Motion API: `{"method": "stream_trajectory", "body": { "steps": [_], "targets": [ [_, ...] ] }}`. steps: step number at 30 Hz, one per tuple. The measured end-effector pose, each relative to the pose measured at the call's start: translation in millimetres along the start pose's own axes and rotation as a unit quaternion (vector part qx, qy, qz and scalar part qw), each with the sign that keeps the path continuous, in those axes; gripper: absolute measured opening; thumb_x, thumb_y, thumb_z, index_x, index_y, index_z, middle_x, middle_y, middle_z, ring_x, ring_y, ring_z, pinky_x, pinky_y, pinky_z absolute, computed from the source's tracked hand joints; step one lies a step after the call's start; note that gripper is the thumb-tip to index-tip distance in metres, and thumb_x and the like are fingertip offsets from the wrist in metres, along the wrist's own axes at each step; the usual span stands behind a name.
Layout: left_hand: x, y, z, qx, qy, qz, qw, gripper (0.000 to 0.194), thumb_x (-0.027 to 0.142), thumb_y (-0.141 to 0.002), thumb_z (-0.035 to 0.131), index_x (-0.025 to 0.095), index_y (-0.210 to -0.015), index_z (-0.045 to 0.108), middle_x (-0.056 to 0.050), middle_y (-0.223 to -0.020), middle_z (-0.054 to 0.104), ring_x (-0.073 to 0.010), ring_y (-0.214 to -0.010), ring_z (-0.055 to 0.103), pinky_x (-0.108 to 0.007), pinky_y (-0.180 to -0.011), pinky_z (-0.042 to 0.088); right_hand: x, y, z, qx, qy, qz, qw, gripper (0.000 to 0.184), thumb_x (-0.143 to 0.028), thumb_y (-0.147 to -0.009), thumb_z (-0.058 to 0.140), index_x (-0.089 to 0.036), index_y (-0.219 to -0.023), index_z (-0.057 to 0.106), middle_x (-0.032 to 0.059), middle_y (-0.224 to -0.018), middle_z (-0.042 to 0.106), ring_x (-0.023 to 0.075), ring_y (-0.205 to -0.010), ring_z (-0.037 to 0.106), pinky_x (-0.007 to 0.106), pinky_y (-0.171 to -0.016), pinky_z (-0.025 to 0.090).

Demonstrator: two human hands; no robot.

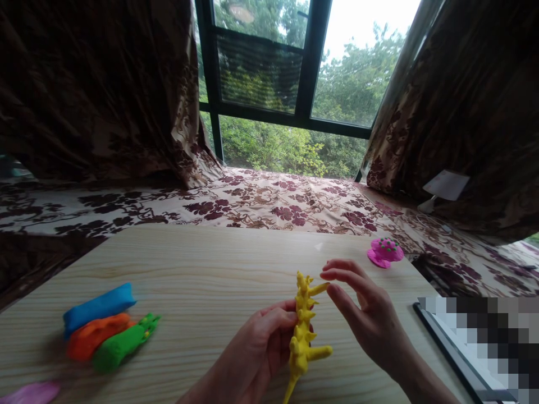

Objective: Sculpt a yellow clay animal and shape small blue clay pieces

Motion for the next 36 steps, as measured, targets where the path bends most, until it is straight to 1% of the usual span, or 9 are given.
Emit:
{"method": "stream_trajectory", "body": {
  "steps": [3, 9, 13, 20, 22, 27, 29, 32, 36],
  "targets": [
    [0, -1, -1.7, 0.017, -0.020, 0.003, 1.000, 0.025, 0.015, -0.079, 0.051, 0.012, -0.100, 0.065, -0.006, -0.082, 0.066, -0.0123, -0.074, 0.058, -0.031, -0.078, 0.045, 0, -1, 0, 0.002, 0.003, -0.007, 1.000, 0.011, -0.021, -0.087, 0.053, -0.022, -0.089, 0.064, 0.0064, -0.105, 0.056, 0.0207, -0.102, 0.053, 0.035, -0.087, 0.044],
    [5, -4, 1.2, 0.043, -0.086, 0.077, 0.992, 0.032, 0.021, -0.080, 0.057, 0.016, -0.111, 0.060, -0.008, -0.093, 0.068, -0.0178, -0.083, 0.061, -0.034, -0.079, 0.047, -8, 2, -5, 0.024, 0.027, -0.043, 0.998, 0.024, -0.017, -0.085, 0.055, -0.022, -0.108, 0.058, 0.0082, -0.116, 0.050, 0.0221, -0.111, 0.048, 0.038, -0.093, 0.041],
    [5, -1, 4.3, 0.081, -0.104, 0.092, 0.987, 0.030, 0.019, -0.078, 0.058, 0.016, -0.108, 0.063, -0.007, -0.091, 0.069, -0.0184, -0.079, 0.062, -0.034, -0.076, 0.049, -13, 4, -2, 0.006, 0.040, -0.074, 0.996, 0.022, -0.014, -0.083, 0.057, -0.022, -0.103, 0.060, 0.0080, -0.111, 0.051, 0.0223, -0.106, 0.050, 0.038, -0.088, 0.044],
    [3, 1, 4.5, 0.086, -0.114, 0.087, 0.986, 0.030, 0.017, -0.076, 0.059, 0.016, -0.106, 0.064, -0.008, -0.092, 0.069, -0.0202, -0.082, 0.064, -0.035, -0.080, 0.048, -14, 1, 0, 0.017, 0.047, -0.086, 0.995, 0.014, -0.013, -0.083, 0.056, -0.022, -0.092, 0.063, 0.0070, -0.100, 0.055, 0.0219, -0.098, 0.053, 0.037, -0.082, 0.047],
    [3, -1, 3.5, 0.079, -0.109, 0.085, 0.987, 0.031, 0.018, -0.077, 0.058, 0.016, -0.108, 0.063, -0.008, -0.092, 0.069, -0.0203, -0.082, 0.064, -0.036, -0.080, 0.048, -14, 1, 1, 0.015, 0.045, -0.080, 0.996, 0.014, -0.014, -0.084, 0.056, -0.022, -0.092, 0.063, 0.0070, -0.100, 0.056, 0.0221, -0.098, 0.053, 0.037, -0.081, 0.047],
    [4, -6, -1.3, 0.045, -0.066, 0.069, 0.994, 0.032, 0.021, -0.080, 0.056, 0.015, -0.111, 0.060, -0.009, -0.091, 0.068, -0.0183, -0.083, 0.062, -0.034, -0.082, 0.048, -5, 3, -3, 0.036, 0.009, -0.022, 0.999, 0.024, -0.022, -0.086, 0.053, -0.023, -0.110, 0.056, 0.0089, -0.117, 0.050, 0.0234, -0.111, 0.048, 0.040, -0.093, 0.041],
    [5, -6, -5.1, 0.055, -0.047, 0.069, 0.995, 0.027, 0.019, -0.080, 0.055, 0.013, -0.105, 0.062, -0.009, -0.089, 0.067, -0.0155, -0.080, 0.061, -0.031, -0.080, 0.048, -1, 3, -5, 0.053, -0.007, 0.001, 0.999, 0.014, -0.023, -0.087, 0.052, -0.022, -0.100, 0.057, 0.0077, -0.113, 0.051, 0.0224, -0.110, 0.048, 0.038, -0.093, 0.040],
    [8, -6, -8.0, 0.052, -0.017, 0.096, 0.994, 0.021, 0.017, -0.081, 0.053, 0.013, -0.099, 0.063, -0.007, -0.088, 0.065, -0.0126, -0.079, 0.059, -0.027, -0.079, 0.047, -1, 4, -4, 0.038, -0.008, 0.022, 0.999, 0.004, -0.023, -0.086, 0.053, -0.022, -0.083, 0.056, 0.0057, -0.106, 0.052, 0.0205, -0.105, 0.050, 0.034, -0.089, 0.041],
    [10, -5, -8.3, 0.049, -0.021, 0.122, 0.991, 0.023, 0.018, -0.083, 0.052, 0.015, -0.104, 0.062, -0.006, -0.088, 0.066, -0.0125, -0.079, 0.059, -0.026, -0.078, 0.047, -8, 4, 5, -0.021, -0.002, 0.013, 1.000, 0.004, -0.022, -0.085, 0.055, -0.021, -0.087, 0.058, 0.0054, -0.104, 0.053, 0.0190, -0.101, 0.052, 0.030, -0.087, 0.041]
  ]
}}
Point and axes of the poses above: each hand's wrist, its own y-axis away from the middle knuckle, its own z-axis out of the palm, x = y × z, the point moved 4 cm from there along -y, towards the middle knuckle
